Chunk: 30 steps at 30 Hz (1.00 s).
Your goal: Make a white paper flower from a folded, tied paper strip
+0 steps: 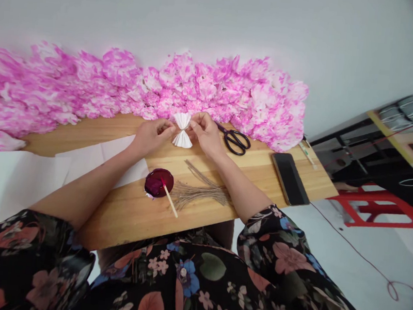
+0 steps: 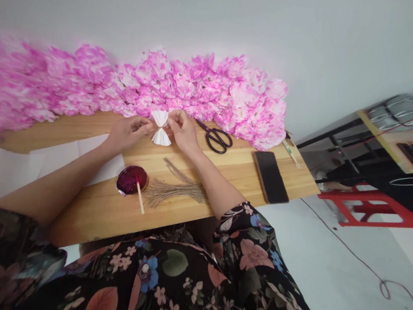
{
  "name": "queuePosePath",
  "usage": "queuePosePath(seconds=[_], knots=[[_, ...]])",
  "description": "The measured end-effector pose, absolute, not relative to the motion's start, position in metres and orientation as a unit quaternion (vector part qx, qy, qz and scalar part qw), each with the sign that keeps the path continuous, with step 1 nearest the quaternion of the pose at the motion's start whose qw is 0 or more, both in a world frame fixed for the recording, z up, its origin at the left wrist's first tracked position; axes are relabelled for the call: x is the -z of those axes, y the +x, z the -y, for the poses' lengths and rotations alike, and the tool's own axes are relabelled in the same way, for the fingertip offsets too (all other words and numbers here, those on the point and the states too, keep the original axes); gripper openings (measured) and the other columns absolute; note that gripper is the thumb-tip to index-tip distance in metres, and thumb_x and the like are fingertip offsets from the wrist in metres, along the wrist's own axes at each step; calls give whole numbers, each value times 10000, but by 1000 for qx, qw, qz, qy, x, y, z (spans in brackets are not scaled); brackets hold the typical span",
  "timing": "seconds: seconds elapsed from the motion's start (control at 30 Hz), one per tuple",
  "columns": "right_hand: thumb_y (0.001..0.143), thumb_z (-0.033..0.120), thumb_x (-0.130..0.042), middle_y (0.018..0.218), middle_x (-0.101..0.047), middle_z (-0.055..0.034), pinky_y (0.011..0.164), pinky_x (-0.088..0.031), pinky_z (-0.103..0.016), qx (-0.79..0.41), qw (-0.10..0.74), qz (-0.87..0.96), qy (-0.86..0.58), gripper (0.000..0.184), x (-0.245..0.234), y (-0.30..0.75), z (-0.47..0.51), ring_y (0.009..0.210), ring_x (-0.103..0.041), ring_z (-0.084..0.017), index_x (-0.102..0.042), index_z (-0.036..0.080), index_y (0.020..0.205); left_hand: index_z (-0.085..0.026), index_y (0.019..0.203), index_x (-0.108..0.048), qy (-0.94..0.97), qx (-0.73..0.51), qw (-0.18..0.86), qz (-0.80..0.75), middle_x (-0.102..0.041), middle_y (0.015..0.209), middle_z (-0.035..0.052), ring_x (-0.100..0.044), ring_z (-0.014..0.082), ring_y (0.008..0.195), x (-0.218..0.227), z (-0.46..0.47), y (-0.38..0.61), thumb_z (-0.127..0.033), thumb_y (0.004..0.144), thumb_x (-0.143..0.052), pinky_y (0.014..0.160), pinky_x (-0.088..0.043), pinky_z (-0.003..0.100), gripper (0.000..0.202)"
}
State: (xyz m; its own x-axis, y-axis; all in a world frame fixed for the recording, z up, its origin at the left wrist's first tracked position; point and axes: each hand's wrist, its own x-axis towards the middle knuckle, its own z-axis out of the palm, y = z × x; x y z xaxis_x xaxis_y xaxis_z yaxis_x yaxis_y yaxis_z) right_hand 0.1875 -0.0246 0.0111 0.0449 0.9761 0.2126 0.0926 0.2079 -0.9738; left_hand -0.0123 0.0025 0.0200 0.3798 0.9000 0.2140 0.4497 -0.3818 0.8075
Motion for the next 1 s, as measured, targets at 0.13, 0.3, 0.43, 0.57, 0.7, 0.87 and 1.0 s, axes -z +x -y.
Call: queuePosePath(seconds=[0.13, 0.3, 0.43, 0.57, 0.7, 0.87, 1.0], knots=[[951, 369, -638, 915, -623, 4, 834, -547, -295, -401, 544, 577, -459, 185, -9, 186, 24, 858, -633, -136, -503, 242, 941, -172, 795, -709, 765, -327, 357, -425, -688, 713, 30, -569, 155, 669, -23, -2, -11, -431, 870, -619, 618, -367, 249, 284], [919, 524, -685, 907, -639, -3, 712, -557, -276, -471, 526, 568, -422, 333, -11, 184, 28, 832, -651, -150, -522, 253, 1023, -172, 647, -621, 665, -304, 559, -391, -612, 588, 21, -503, 106, 503, -29, 4, -6, -530, 852, -693, 474, -345, 221, 419], [888, 580, -716, 950, -648, -1, 716, -577, -260, -484, 542, 553, -408, 403, -15, 184, 31, 851, -662, -143, -533, 260, 1054, -156, 701, -619, 513, -310, 718, -355, -620, 616, 30, -506, 87, 467, -33, 4, -6, -490, 814, -786, 402, -327, 201, 390], [867, 579, -742, 947, -648, -1, 754, -589, -259, -489, 538, 556, -403, 419, -17, 183, 32, 857, -661, -139, -551, 255, 1051, -153, 754, -616, 467, -310, 759, -333, -614, 607, 4, -496, 68, 449, -36, 3, -8, -413, 836, -802, 399, -337, 178, 330], [873, 607, -728, 954, -649, -8, 782, -599, -287, -491, 531, 550, -417, 449, -15, 183, 32, 893, -659, -158, -556, 268, 1110, -157, 786, -601, 445, -315, 769, -334, -586, 566, -24, -499, 68, 446, -38, 4, -8, -247, 857, -773, 410, -350, 171, 207], [880, 686, -669, 981, -666, -22, 819, -593, -327, -492, 538, 538, -423, 483, -11, 183, 31, 932, -662, -180, -562, 274, 1108, -146, 776, -594, 415, -352, 765, -346, -615, 582, -3, -551, 78, 471, -39, 4, -6, -160, 895, -680, 407, -342, 170, 148], [869, 659, -682, 958, -683, -32, 837, -573, -339, -490, 507, 566, -428, 458, -11, 181, 31, 902, -657, -181, -583, 237, 1019, -141, 782, -601, 410, -380, 752, -351, -634, 599, -1, -557, 72, 485, -38, 3, -5, -157, 856, -721, 414, -336, 164, 141]])
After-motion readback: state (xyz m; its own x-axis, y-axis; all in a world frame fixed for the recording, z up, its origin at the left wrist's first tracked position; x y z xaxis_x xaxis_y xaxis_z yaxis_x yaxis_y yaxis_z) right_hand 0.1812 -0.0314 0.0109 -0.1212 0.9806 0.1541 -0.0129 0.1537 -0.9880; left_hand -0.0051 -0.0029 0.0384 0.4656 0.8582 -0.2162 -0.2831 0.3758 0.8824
